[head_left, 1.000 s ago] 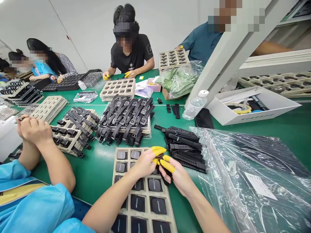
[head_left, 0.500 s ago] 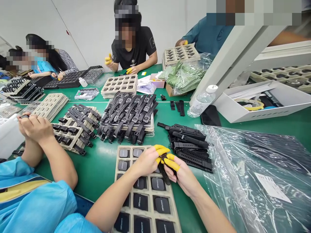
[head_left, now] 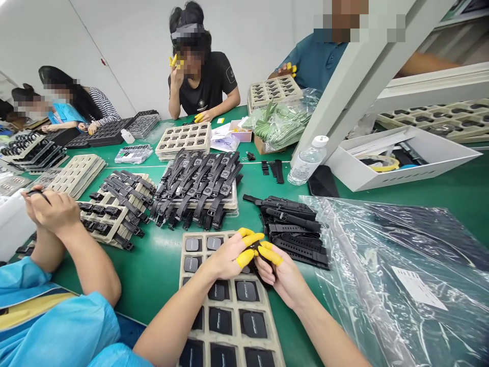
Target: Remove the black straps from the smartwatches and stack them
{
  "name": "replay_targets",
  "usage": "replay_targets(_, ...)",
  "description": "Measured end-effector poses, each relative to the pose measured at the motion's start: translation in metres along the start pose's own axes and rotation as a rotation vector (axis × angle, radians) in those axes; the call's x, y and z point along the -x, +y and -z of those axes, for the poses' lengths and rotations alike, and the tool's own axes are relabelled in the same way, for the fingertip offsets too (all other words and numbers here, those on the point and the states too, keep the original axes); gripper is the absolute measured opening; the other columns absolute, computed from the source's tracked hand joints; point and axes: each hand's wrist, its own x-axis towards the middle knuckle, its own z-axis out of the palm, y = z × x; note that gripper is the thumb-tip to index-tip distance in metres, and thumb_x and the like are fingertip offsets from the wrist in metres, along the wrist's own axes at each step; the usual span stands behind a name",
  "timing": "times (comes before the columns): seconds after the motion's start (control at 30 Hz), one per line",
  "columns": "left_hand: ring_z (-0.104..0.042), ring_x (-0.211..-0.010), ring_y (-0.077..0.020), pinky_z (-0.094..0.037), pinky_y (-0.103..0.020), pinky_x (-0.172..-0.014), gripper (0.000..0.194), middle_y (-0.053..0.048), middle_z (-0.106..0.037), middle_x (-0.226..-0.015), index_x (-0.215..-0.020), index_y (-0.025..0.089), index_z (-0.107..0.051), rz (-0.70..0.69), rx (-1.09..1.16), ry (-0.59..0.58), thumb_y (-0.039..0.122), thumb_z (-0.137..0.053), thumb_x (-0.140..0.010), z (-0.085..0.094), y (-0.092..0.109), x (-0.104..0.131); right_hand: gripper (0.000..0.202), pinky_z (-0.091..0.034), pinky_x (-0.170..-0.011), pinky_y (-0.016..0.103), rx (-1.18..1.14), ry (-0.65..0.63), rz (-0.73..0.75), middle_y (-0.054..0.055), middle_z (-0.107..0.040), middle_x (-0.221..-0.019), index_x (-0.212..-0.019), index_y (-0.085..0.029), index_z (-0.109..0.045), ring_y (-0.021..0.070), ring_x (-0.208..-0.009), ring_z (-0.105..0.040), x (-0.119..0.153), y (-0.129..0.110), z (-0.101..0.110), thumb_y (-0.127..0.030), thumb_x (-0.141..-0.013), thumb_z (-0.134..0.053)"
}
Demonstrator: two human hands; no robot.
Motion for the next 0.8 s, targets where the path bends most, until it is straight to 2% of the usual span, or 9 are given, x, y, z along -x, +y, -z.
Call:
replay_targets(0.13,-0.059,-0.126,-0.0258,-0.05,-0.044,-0.113,0.049,-0.014,-0.058,-0.133,-0.15,0.022,-0.051,0.007,-0.041,0.022,0.021,-0.04,-0.102,0.002,0.003,0.0,0.051,-0.021,-0.042,0.02,0.02,0.002,0.0,-0.01,-0.038,-0.052,-0.075,-0.023,-0.044,0.0048,-0.042,-0.025,-0.001,0.001,0.0,-0.057,-0.079,-0.081)
replay_targets(0.27,-0.059,-0.123,-0.0276,-0.054,-0.044,-0.108,0.048,-0.016,-0.06,-0.129,-0.144,0.018,-0.054,-0.009,-0.187,-0.014,0.019,-0.048,-0.097,0.001,0.002,-0.002,0.052,-0.016,-0.04,0.019,0.036,0.019,-0.042,-0.011,-0.036,-0.051,-0.075,-0.023,-0.045,0.0036,-0.041,-0.021,-0.005,0.006,0.005,-0.06,-0.075,-0.081)
replay_targets(0.37,-0.059,-0.123,-0.0284,-0.054,-0.046,-0.108,0.045,-0.016,-0.062,-0.126,-0.14,0.019,-0.056,-0.007,-0.257,-0.038,0.02,-0.05,-0.096,0.001,0.001,-0.003,0.049,-0.015,-0.039,0.018,0.057,0.03,-0.058,-0.012,-0.035,-0.051,-0.077,-0.023,-0.047,0.0034,-0.04,-0.021,-0.008,0.008,0.007,-0.059,-0.075,-0.08)
replay_targets(0.57,-0.061,-0.123,-0.0267,-0.053,-0.046,-0.109,0.04,-0.015,-0.064,-0.127,-0.139,0.02,-0.058,-0.009,-0.136,-0.029,0.022,-0.045,-0.101,0.006,0.001,-0.002,0.044,-0.015,-0.039,0.018,0.059,0.0,-0.055,-0.012,-0.036,-0.05,-0.081,-0.023,-0.047,0.0046,-0.04,-0.022,-0.004,0.001,0.002,-0.054,-0.078,-0.079)
replay_targets(0.7,-0.061,-0.127,-0.0272,-0.051,-0.045,-0.112,0.046,-0.014,-0.063,-0.136,-0.147,0.023,-0.053,-0.011,-0.005,0.003,0.027,-0.052,-0.101,0.006,0.001,-0.002,0.043,-0.022,-0.041,0.021,0.103,-0.027,0.045,-0.011,-0.04,-0.05,-0.082,-0.024,-0.049,0.0069,-0.041,-0.028,-0.003,-0.003,0.0,-0.058,-0.081,-0.075)
replay_targets(0.8,-0.064,-0.127,-0.0254,-0.052,-0.043,-0.11,0.054,-0.013,-0.064,-0.14,-0.154,0.027,-0.045,0.02,0.039,0.067,0.025,-0.053,-0.101,0.008,0.002,-0.002,0.037,-0.035,-0.049,0.025,0.367,0.024,0.232,-0.008,-0.051,-0.057,-0.089,-0.023,-0.055,0.0109,-0.048,-0.042,-0.005,-0.006,0.005,-0.058,-0.088,-0.069)
